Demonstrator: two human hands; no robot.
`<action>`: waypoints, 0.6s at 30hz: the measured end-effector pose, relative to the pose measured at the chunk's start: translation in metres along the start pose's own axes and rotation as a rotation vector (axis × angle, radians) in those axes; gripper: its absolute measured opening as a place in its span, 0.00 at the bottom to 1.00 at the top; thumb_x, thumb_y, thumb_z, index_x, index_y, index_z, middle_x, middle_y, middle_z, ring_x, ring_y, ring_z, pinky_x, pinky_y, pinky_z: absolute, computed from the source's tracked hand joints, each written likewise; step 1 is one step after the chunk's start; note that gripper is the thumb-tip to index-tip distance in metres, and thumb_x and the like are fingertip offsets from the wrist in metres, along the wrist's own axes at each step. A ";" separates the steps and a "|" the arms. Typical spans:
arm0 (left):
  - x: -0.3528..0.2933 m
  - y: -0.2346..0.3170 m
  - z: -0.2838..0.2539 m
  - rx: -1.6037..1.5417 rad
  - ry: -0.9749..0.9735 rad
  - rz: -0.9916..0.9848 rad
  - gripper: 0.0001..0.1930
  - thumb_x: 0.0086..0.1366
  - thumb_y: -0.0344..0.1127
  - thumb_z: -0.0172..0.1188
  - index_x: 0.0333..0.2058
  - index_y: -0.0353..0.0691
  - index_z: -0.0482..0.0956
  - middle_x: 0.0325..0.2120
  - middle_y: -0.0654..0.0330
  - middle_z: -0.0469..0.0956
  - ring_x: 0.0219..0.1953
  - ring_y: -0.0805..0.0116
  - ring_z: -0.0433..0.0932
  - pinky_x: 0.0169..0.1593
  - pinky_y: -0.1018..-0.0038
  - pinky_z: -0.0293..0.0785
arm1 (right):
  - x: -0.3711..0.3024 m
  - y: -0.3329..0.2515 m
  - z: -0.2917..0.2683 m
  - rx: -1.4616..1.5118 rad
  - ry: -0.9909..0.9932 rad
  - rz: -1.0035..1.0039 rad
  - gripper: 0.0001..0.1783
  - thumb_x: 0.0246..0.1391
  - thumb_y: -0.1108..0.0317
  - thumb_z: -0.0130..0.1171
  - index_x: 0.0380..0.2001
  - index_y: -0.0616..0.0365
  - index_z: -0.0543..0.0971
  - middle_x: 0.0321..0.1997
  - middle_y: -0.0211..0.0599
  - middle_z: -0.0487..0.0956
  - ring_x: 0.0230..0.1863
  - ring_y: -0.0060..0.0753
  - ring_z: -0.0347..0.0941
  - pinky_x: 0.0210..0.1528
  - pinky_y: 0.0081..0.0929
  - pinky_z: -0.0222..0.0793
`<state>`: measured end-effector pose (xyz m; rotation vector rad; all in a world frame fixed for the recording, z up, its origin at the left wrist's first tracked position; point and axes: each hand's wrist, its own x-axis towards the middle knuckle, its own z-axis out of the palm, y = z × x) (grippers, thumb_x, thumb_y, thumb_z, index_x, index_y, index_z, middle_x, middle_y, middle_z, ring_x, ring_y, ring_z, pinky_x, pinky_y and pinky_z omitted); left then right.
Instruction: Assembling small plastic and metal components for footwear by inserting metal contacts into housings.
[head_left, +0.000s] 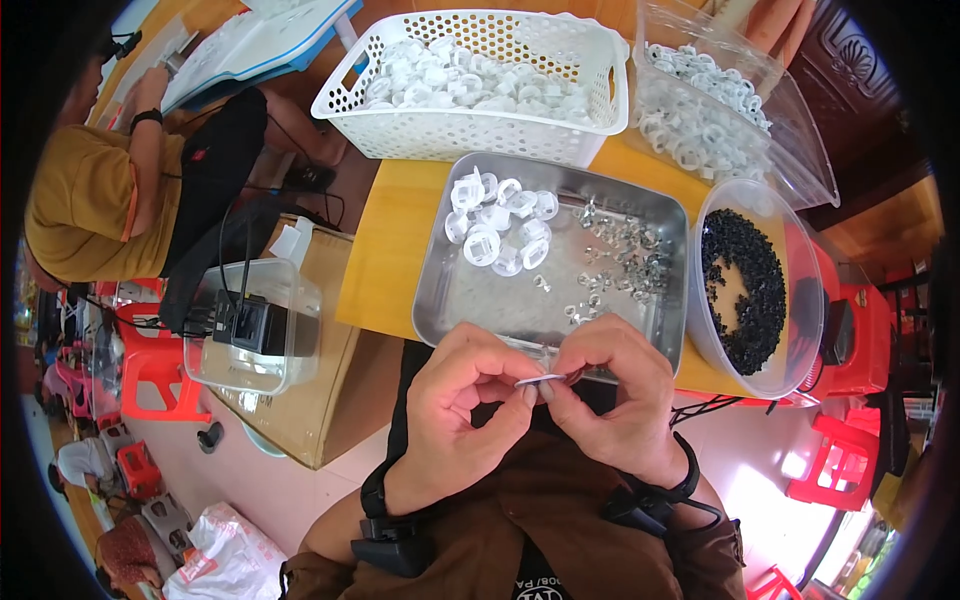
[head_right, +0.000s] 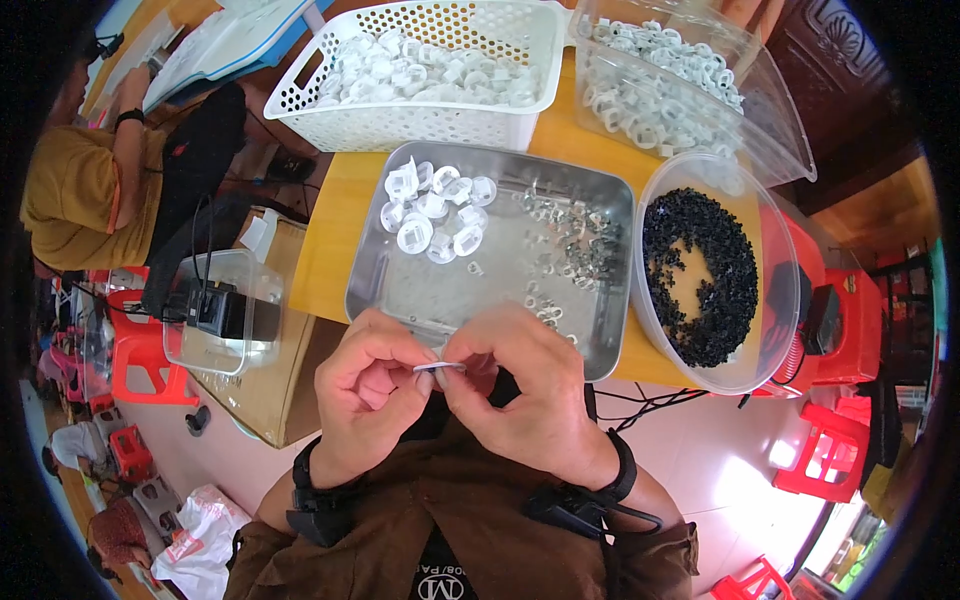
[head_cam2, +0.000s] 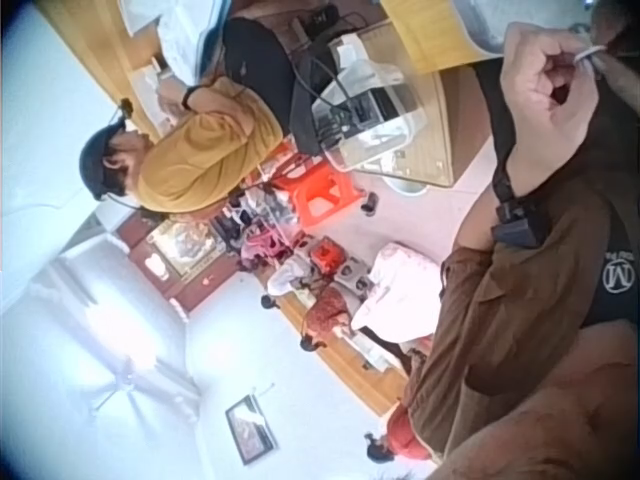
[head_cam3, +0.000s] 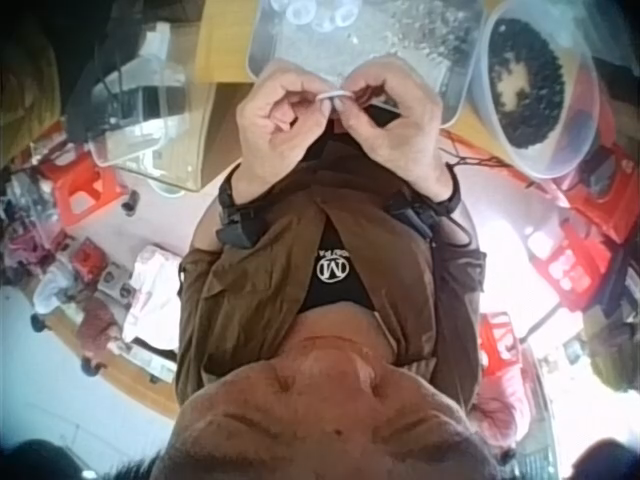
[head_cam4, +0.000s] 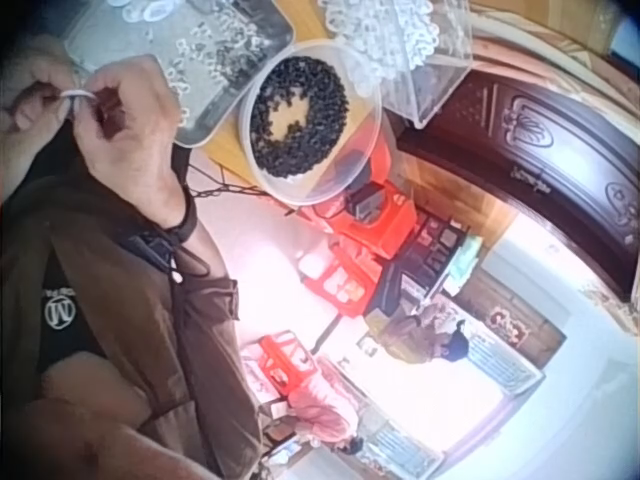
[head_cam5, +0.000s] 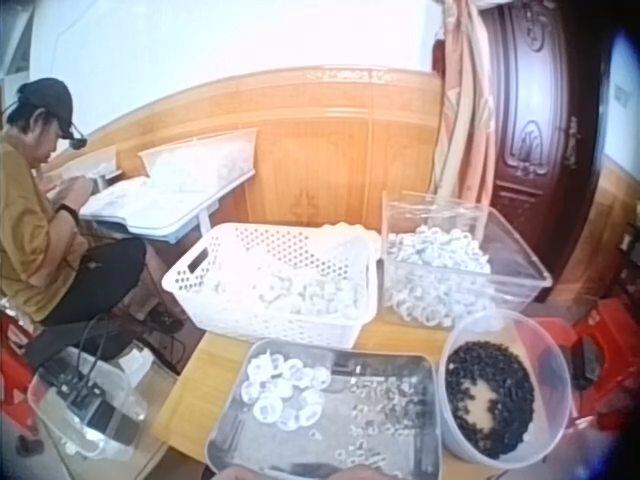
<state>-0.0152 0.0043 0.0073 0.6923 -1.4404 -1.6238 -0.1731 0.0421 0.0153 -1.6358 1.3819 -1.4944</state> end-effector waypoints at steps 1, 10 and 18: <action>0.000 -0.001 -0.001 0.002 -0.006 0.009 0.08 0.56 0.16 0.53 0.35 0.29 0.72 0.36 0.58 0.66 0.37 0.74 0.72 0.43 0.78 0.74 | 0.000 -0.001 0.000 -0.007 -0.010 -0.003 0.11 0.38 0.84 0.63 0.27 0.59 0.75 0.27 0.32 0.74 0.22 0.22 0.70 0.23 0.17 0.67; -0.002 -0.002 -0.002 -0.037 0.010 0.027 0.09 0.56 0.15 0.54 0.36 0.29 0.72 0.37 0.58 0.66 0.38 0.73 0.73 0.44 0.79 0.73 | -0.004 0.003 -0.004 -0.038 -0.019 -0.084 0.12 0.35 0.84 0.63 0.26 0.59 0.76 0.26 0.35 0.75 0.25 0.28 0.72 0.26 0.21 0.67; -0.002 -0.003 -0.006 0.023 0.000 0.120 0.10 0.54 0.15 0.57 0.36 0.30 0.72 0.37 0.57 0.67 0.38 0.73 0.74 0.44 0.79 0.74 | -0.003 0.003 -0.002 -0.111 0.048 -0.167 0.13 0.33 0.84 0.65 0.26 0.57 0.78 0.27 0.34 0.76 0.24 0.29 0.72 0.24 0.21 0.67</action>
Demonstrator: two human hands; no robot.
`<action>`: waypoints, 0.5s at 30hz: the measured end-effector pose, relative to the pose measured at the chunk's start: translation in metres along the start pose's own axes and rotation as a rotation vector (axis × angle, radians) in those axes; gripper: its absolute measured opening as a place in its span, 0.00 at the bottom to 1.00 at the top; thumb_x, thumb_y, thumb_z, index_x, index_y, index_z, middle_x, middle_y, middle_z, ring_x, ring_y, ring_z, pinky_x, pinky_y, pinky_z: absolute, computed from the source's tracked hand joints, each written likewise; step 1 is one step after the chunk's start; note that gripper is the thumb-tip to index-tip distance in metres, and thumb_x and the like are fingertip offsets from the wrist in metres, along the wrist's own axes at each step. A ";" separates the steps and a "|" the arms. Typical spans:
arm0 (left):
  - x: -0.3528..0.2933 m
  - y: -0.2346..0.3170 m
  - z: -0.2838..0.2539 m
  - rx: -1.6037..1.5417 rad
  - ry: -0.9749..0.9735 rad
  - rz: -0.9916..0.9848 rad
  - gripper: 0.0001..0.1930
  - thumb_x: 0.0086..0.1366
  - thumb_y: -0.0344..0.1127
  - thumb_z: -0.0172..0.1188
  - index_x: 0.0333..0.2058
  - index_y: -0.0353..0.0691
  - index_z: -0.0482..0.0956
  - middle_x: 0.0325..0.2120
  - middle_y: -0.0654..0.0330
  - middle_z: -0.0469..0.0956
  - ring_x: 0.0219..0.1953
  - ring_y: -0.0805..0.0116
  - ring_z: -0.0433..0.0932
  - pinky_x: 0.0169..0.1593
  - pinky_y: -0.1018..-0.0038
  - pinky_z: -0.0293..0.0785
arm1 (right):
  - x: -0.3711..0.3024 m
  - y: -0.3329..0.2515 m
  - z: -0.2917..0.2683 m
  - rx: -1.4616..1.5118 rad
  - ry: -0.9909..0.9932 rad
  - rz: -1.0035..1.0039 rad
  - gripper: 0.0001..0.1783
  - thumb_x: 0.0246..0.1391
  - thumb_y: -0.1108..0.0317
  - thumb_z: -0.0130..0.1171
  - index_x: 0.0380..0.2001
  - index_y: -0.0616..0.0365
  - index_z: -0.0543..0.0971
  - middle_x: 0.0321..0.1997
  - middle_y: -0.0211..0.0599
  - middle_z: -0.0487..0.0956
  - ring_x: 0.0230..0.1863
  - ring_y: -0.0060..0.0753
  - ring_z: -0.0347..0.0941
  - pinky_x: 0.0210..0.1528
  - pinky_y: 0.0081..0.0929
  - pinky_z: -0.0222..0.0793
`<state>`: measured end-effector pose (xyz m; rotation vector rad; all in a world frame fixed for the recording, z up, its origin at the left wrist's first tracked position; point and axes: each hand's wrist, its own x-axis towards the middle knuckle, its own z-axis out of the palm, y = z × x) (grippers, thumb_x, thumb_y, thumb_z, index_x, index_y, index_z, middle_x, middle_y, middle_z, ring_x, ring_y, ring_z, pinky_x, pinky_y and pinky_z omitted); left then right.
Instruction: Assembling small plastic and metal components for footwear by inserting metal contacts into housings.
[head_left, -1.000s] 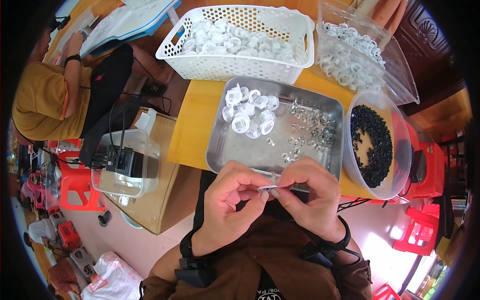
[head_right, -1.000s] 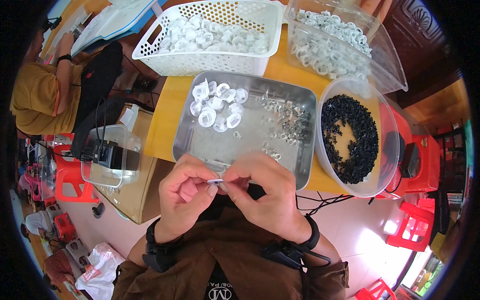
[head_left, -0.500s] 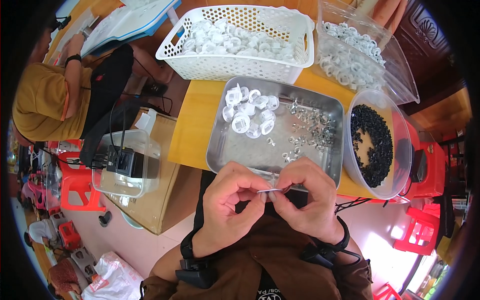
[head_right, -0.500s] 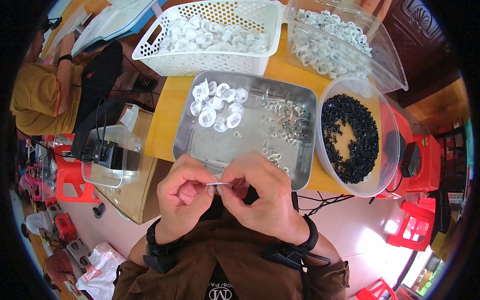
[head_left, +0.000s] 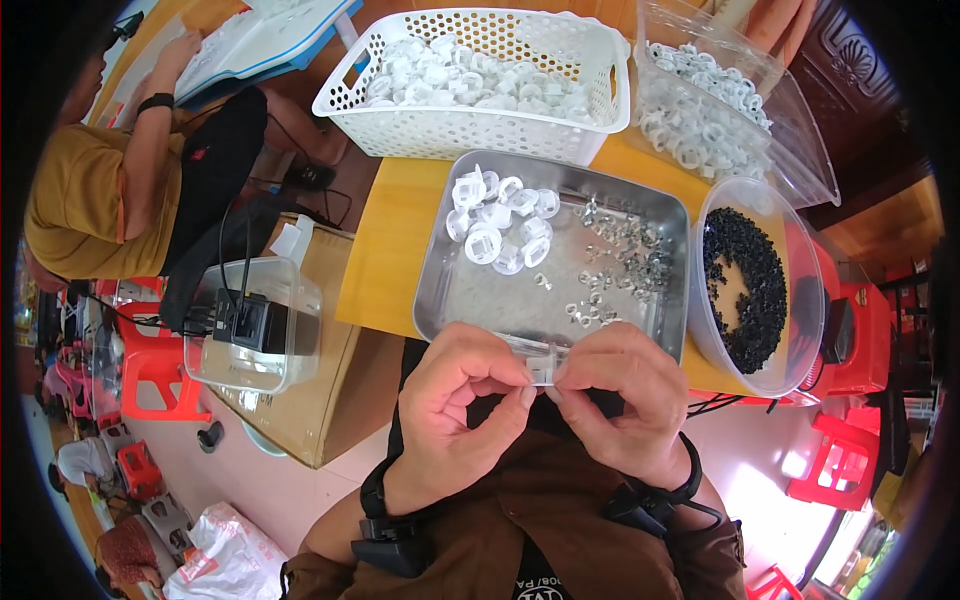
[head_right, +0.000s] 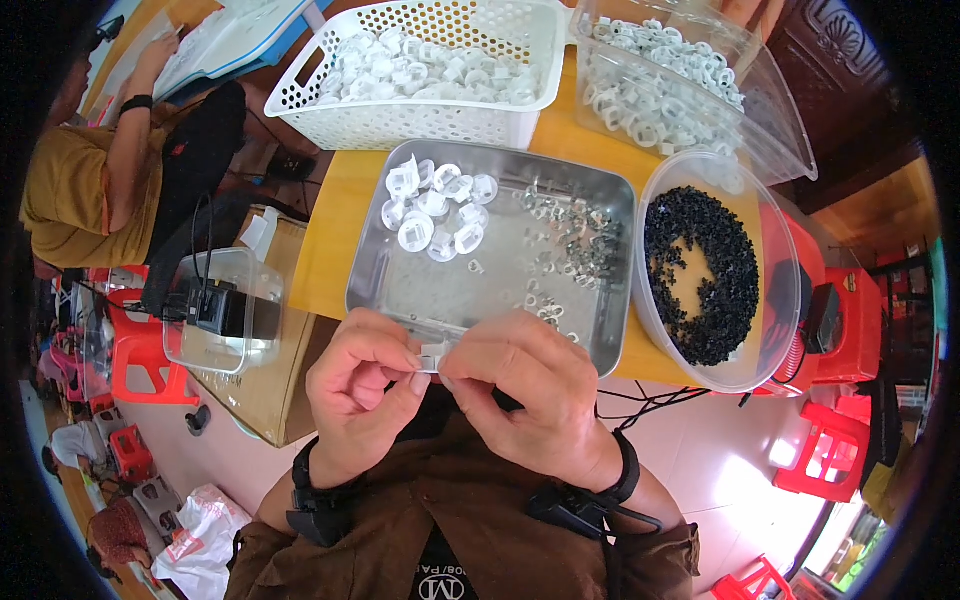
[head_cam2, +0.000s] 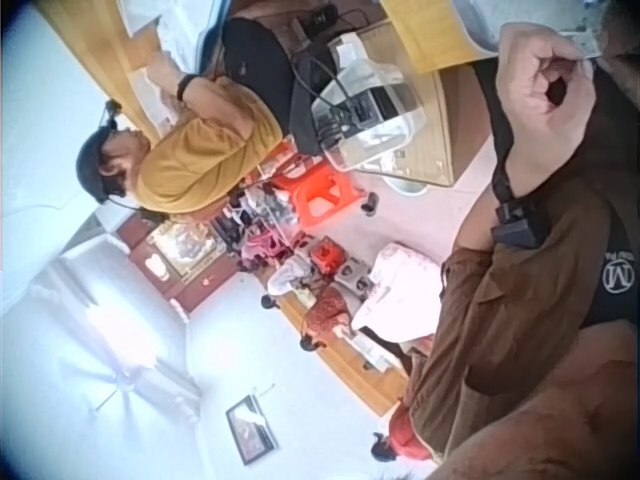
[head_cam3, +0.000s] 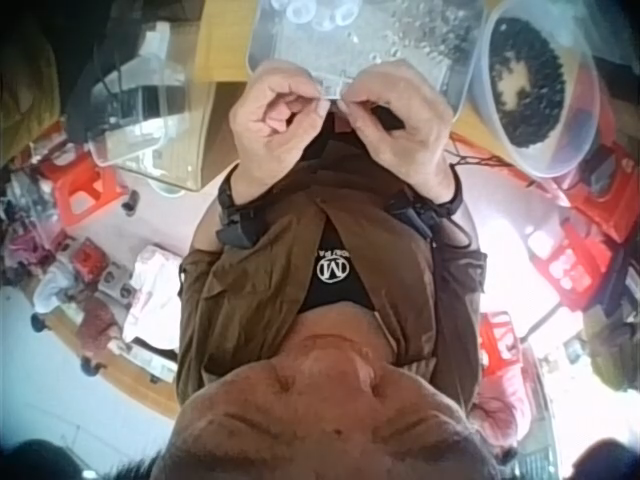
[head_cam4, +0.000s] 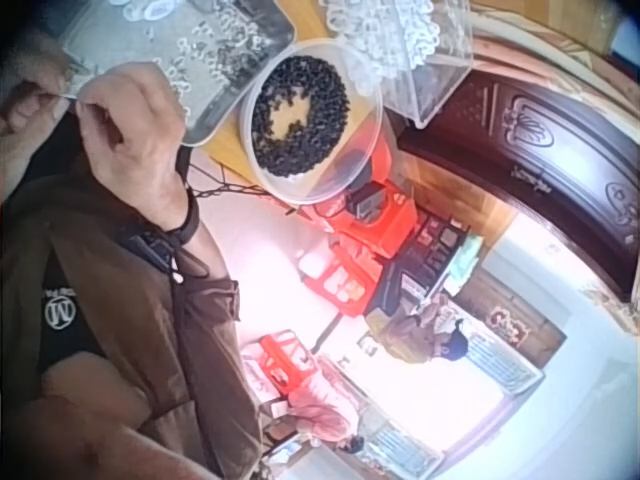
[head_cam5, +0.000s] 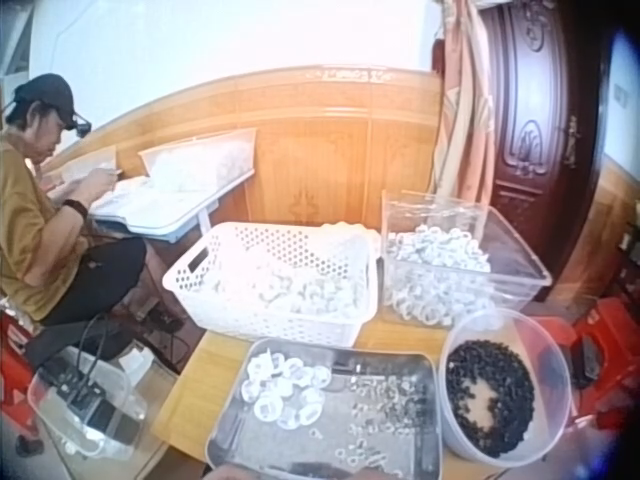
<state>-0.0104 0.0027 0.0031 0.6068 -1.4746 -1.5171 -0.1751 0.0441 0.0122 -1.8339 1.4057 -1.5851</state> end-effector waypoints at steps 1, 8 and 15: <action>-0.001 0.000 0.000 0.015 0.004 0.005 0.10 0.54 0.15 0.57 0.35 0.30 0.72 0.37 0.57 0.67 0.38 0.73 0.74 0.44 0.79 0.74 | 0.000 0.000 0.000 0.001 -0.001 -0.003 0.14 0.33 0.84 0.65 0.26 0.57 0.78 0.27 0.34 0.76 0.24 0.29 0.72 0.24 0.21 0.67; -0.002 -0.001 0.000 0.033 0.010 0.028 0.11 0.52 0.14 0.58 0.35 0.30 0.73 0.37 0.56 0.68 0.37 0.74 0.74 0.43 0.80 0.75 | -0.003 -0.001 0.002 0.017 0.003 0.014 0.14 0.33 0.84 0.65 0.26 0.57 0.78 0.27 0.33 0.75 0.23 0.26 0.71 0.23 0.21 0.67; -0.001 0.000 0.000 0.065 0.007 0.022 0.11 0.51 0.15 0.59 0.35 0.31 0.73 0.36 0.57 0.68 0.37 0.74 0.75 0.42 0.81 0.75 | -0.002 -0.003 0.001 0.038 -0.055 0.046 0.12 0.34 0.81 0.65 0.26 0.60 0.74 0.27 0.36 0.75 0.26 0.32 0.71 0.29 0.24 0.65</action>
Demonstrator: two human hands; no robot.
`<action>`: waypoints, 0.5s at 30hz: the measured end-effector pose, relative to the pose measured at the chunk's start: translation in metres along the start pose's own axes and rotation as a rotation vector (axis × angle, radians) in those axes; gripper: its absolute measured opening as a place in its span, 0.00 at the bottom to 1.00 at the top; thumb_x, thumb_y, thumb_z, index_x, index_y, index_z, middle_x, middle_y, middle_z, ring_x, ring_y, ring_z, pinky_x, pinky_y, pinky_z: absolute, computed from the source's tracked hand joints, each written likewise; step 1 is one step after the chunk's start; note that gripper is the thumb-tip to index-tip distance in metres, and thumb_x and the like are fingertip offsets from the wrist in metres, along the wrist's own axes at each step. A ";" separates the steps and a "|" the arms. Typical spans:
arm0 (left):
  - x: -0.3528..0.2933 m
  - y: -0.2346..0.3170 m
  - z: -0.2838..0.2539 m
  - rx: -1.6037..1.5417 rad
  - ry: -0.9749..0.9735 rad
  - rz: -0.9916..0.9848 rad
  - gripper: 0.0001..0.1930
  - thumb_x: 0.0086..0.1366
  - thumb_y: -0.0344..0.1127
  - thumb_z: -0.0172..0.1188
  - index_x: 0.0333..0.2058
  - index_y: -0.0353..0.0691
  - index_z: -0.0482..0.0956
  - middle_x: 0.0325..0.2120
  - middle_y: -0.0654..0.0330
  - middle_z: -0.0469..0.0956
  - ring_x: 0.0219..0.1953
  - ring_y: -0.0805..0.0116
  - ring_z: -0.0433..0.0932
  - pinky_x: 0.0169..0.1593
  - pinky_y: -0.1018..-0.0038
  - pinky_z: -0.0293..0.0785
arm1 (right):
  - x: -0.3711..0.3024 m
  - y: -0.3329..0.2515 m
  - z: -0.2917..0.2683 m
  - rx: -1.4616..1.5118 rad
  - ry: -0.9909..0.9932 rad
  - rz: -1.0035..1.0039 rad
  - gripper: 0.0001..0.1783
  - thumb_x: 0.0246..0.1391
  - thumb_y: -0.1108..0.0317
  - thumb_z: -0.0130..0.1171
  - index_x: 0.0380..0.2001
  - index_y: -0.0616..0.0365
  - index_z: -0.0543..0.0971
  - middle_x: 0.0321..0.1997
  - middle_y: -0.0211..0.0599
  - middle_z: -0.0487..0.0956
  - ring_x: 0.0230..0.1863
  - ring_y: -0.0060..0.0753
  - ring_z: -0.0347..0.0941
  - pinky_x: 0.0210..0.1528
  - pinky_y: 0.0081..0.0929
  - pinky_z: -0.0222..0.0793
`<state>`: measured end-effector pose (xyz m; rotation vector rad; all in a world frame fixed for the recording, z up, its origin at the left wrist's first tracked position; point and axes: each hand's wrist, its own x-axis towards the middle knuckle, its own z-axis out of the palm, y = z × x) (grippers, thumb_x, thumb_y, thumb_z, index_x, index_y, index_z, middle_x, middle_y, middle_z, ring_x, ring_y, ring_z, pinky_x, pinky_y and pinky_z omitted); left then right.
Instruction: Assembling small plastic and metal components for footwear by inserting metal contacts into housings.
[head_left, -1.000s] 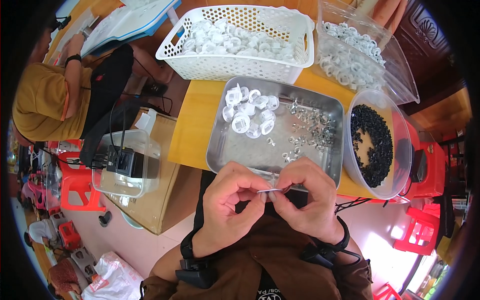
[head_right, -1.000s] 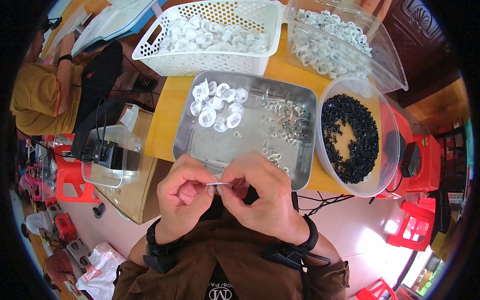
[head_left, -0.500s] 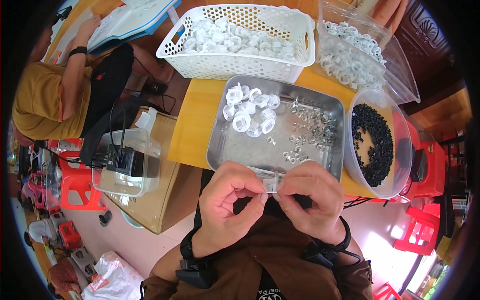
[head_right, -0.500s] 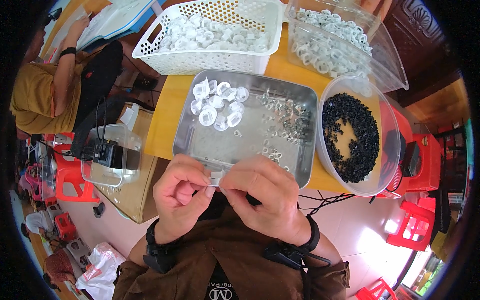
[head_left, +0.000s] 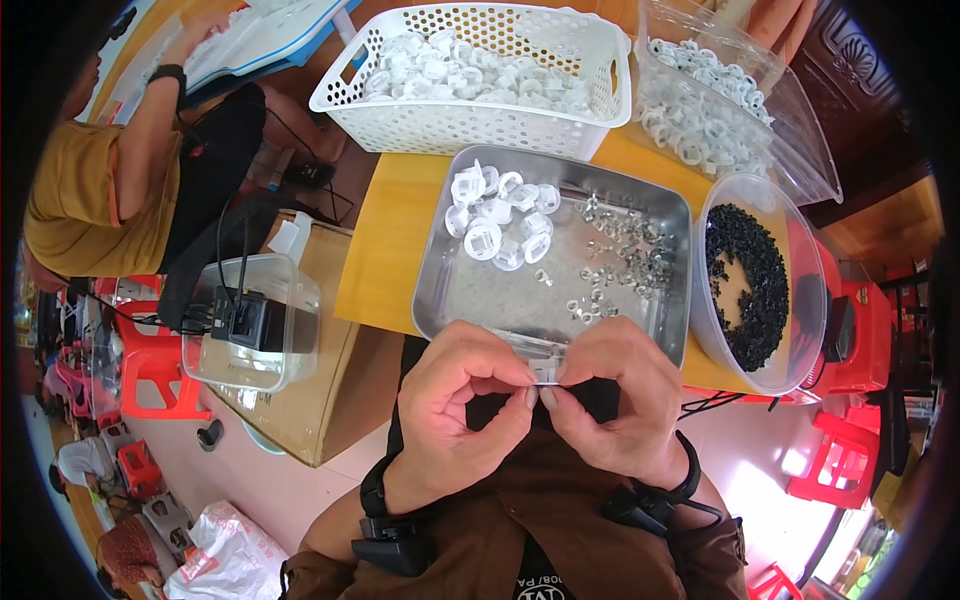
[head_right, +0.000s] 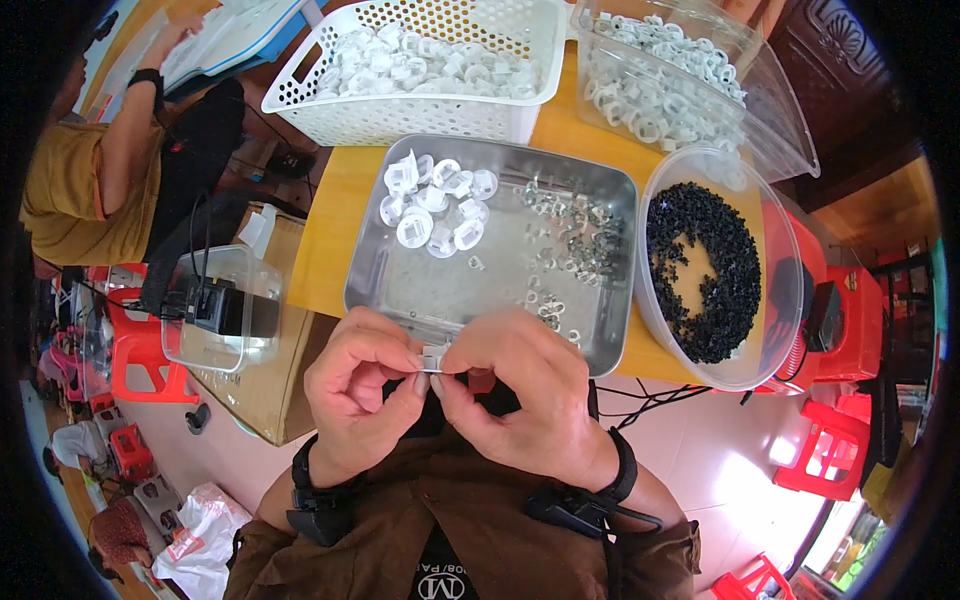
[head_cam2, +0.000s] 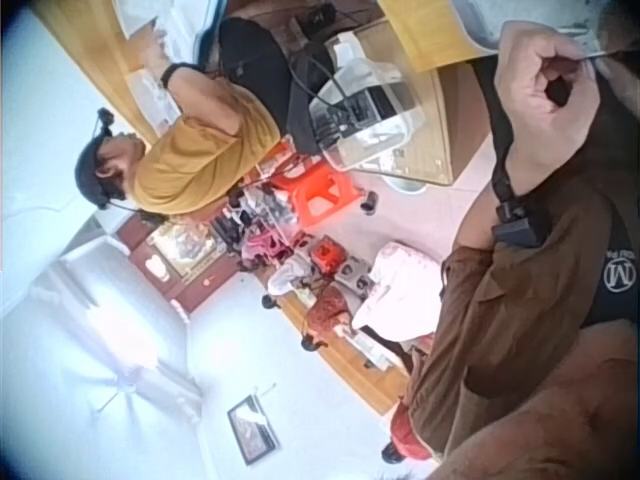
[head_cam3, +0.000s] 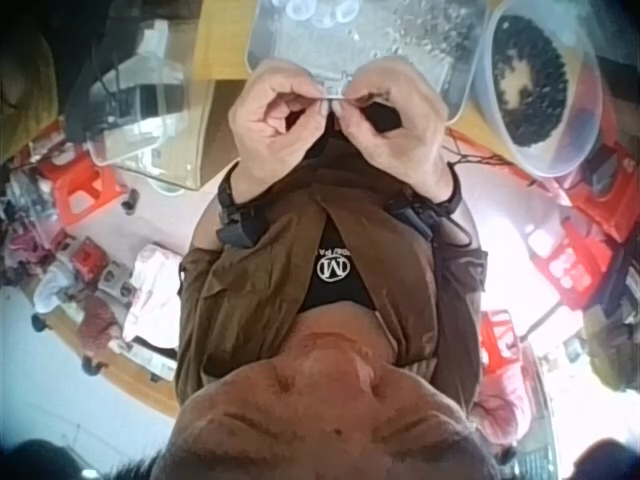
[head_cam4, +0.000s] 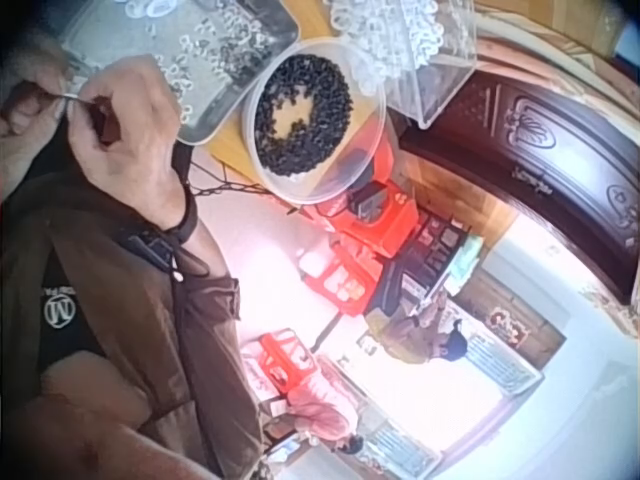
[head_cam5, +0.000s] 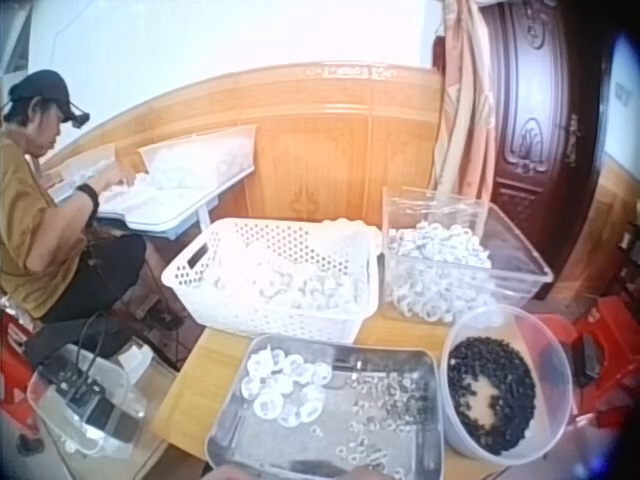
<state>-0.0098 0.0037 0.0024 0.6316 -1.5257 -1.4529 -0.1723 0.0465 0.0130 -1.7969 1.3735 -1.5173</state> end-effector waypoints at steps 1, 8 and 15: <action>0.001 0.002 0.001 0.015 -0.006 -0.009 0.11 0.51 0.15 0.58 0.34 0.31 0.73 0.35 0.57 0.68 0.36 0.74 0.73 0.41 0.81 0.73 | 0.000 -0.001 0.000 0.025 -0.005 0.031 0.12 0.35 0.80 0.64 0.26 0.60 0.74 0.27 0.36 0.75 0.26 0.31 0.70 0.29 0.24 0.65; 0.002 0.000 -0.001 0.052 0.017 0.042 0.10 0.50 0.14 0.59 0.32 0.30 0.74 0.35 0.56 0.70 0.34 0.73 0.76 0.38 0.82 0.75 | 0.001 0.002 -0.001 0.061 -0.020 0.058 0.11 0.35 0.81 0.62 0.26 0.59 0.73 0.27 0.35 0.74 0.27 0.31 0.70 0.30 0.24 0.65; 0.004 0.002 0.001 0.109 0.044 0.041 0.10 0.47 0.15 0.61 0.29 0.32 0.75 0.32 0.57 0.71 0.31 0.75 0.75 0.35 0.83 0.74 | 0.001 0.002 0.003 0.068 0.000 0.062 0.12 0.34 0.81 0.61 0.25 0.58 0.72 0.26 0.35 0.74 0.27 0.30 0.70 0.30 0.23 0.65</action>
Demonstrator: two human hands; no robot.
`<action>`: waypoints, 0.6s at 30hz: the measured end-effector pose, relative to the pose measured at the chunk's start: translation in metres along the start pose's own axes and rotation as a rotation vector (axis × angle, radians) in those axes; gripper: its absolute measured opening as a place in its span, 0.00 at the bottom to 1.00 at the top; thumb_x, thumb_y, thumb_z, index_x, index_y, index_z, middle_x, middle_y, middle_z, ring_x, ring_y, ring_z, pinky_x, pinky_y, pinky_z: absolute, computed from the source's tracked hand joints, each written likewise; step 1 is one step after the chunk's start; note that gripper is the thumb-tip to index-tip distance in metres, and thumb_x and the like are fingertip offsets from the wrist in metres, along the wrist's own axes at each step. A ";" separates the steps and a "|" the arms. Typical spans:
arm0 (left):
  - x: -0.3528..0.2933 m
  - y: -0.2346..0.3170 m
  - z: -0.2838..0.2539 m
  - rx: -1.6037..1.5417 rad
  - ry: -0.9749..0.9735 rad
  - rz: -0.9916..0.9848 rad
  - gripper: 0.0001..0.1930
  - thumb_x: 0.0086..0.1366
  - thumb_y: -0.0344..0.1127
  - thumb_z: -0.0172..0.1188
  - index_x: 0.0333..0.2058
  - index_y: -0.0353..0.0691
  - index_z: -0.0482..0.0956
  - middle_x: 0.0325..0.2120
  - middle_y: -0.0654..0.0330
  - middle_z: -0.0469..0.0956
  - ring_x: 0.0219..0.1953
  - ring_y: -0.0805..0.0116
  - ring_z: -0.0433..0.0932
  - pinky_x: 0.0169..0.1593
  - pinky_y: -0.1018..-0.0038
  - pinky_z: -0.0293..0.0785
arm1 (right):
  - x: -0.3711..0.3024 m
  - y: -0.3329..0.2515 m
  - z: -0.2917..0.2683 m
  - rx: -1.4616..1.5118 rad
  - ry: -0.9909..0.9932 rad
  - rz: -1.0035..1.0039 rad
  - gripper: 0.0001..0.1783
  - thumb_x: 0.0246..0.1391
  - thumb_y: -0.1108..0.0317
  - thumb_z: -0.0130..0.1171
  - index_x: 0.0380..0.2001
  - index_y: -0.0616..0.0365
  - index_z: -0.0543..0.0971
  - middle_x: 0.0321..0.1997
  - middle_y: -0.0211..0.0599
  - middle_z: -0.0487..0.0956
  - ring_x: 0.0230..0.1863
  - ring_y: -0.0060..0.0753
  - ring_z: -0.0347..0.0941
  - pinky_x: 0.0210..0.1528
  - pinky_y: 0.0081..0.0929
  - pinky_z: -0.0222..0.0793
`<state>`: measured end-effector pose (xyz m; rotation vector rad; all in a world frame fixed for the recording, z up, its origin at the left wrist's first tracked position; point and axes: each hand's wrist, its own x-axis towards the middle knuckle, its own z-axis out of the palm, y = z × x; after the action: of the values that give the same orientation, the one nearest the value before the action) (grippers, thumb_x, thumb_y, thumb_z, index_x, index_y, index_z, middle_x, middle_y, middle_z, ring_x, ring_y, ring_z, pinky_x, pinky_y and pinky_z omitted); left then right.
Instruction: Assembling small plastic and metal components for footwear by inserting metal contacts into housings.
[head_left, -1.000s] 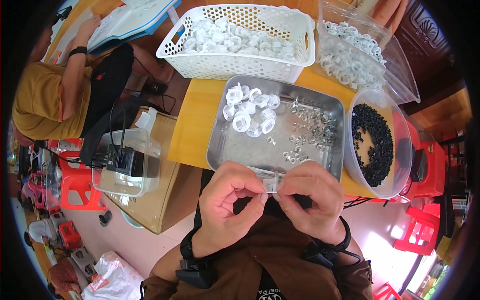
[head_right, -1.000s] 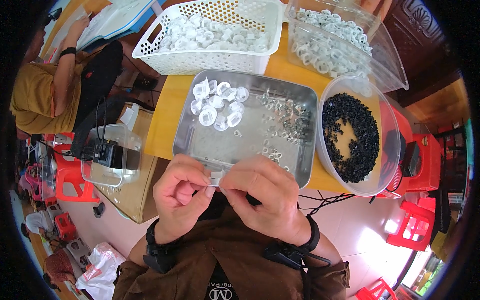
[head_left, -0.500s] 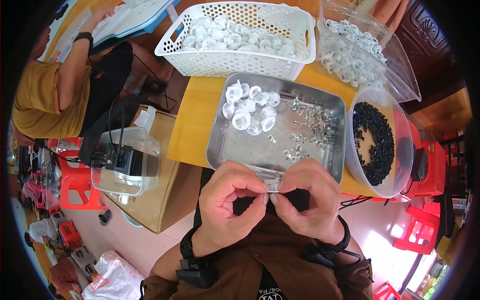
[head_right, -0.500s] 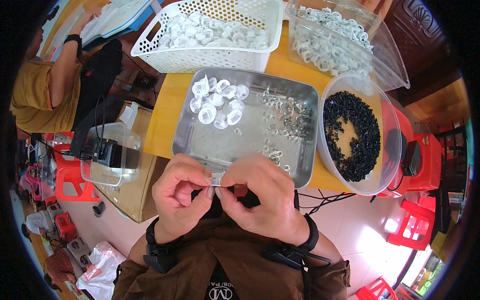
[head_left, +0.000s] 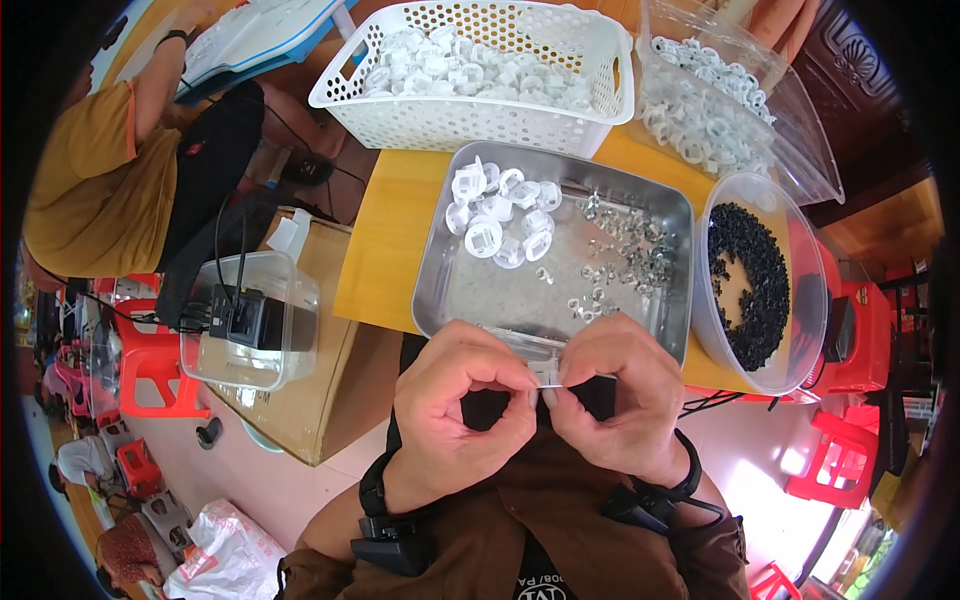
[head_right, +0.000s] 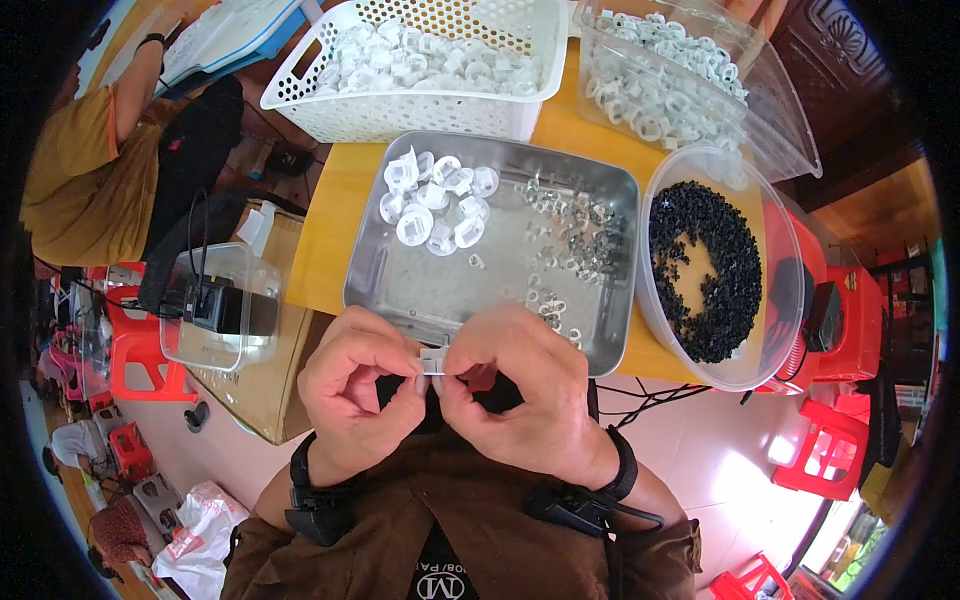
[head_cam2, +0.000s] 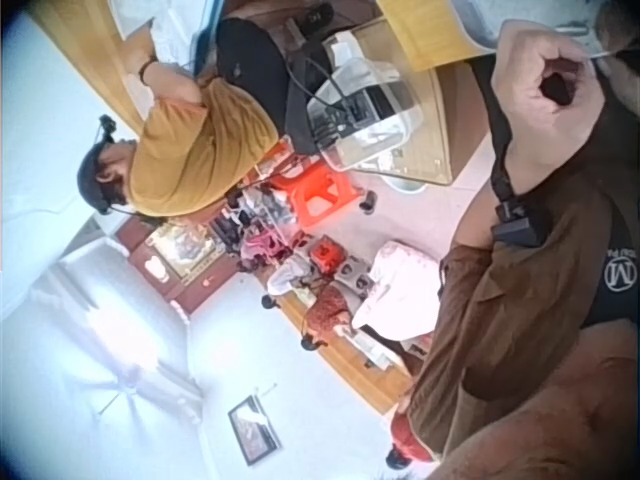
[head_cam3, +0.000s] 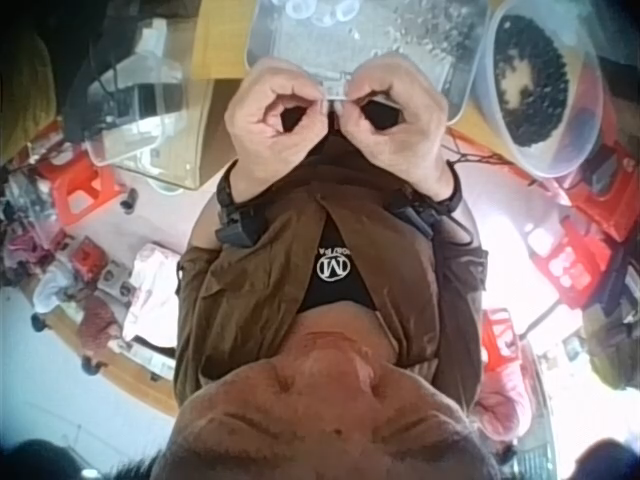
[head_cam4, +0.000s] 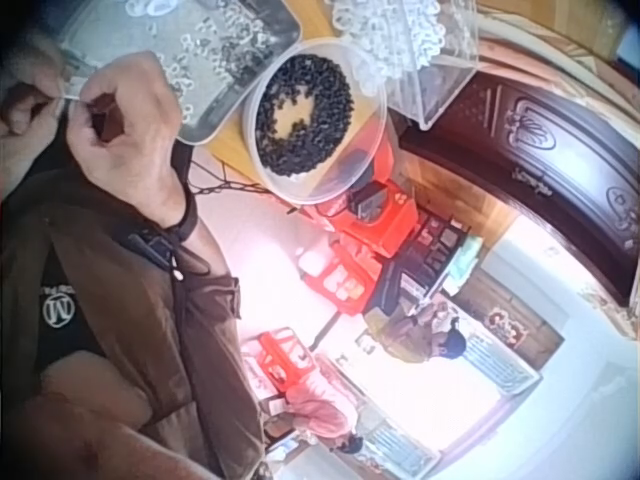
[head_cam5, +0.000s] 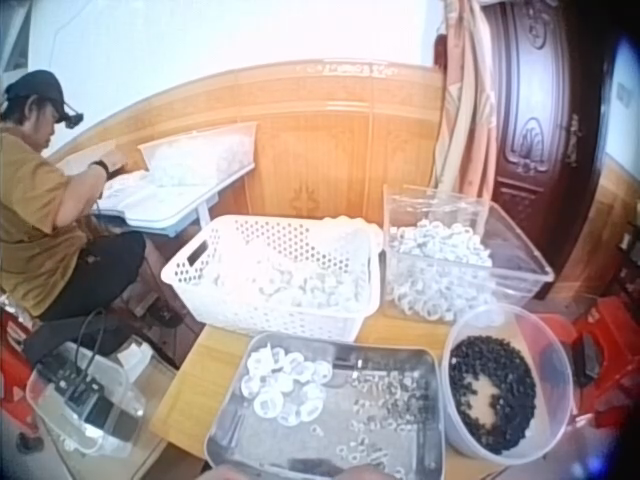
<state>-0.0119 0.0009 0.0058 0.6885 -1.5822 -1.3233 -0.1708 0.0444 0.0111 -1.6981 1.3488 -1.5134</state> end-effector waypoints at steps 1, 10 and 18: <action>0.001 0.001 0.000 0.037 0.008 0.015 0.10 0.45 0.16 0.61 0.28 0.34 0.75 0.30 0.58 0.72 0.30 0.75 0.75 0.33 0.82 0.73 | 0.000 0.000 0.001 0.015 -0.005 0.019 0.12 0.33 0.82 0.61 0.24 0.58 0.72 0.26 0.35 0.74 0.27 0.30 0.70 0.30 0.23 0.64; 0.004 0.004 -0.003 0.334 -0.016 0.236 0.11 0.41 0.18 0.63 0.25 0.38 0.76 0.26 0.58 0.74 0.25 0.69 0.74 0.29 0.79 0.71 | 0.001 0.001 0.007 -0.033 0.073 -0.088 0.12 0.30 0.83 0.61 0.21 0.57 0.73 0.23 0.32 0.72 0.20 0.25 0.68 0.22 0.19 0.64; 0.000 0.005 -0.002 0.097 -0.026 0.019 0.10 0.47 0.16 0.62 0.29 0.33 0.75 0.32 0.56 0.71 0.33 0.72 0.73 0.36 0.81 0.70 | 0.006 -0.002 -0.005 -0.120 0.063 -0.057 0.12 0.33 0.83 0.64 0.24 0.59 0.76 0.25 0.34 0.74 0.23 0.30 0.72 0.23 0.22 0.68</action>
<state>-0.0095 0.0010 0.0105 0.7167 -1.6792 -1.2529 -0.1756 0.0407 0.0169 -1.7896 1.4619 -1.5573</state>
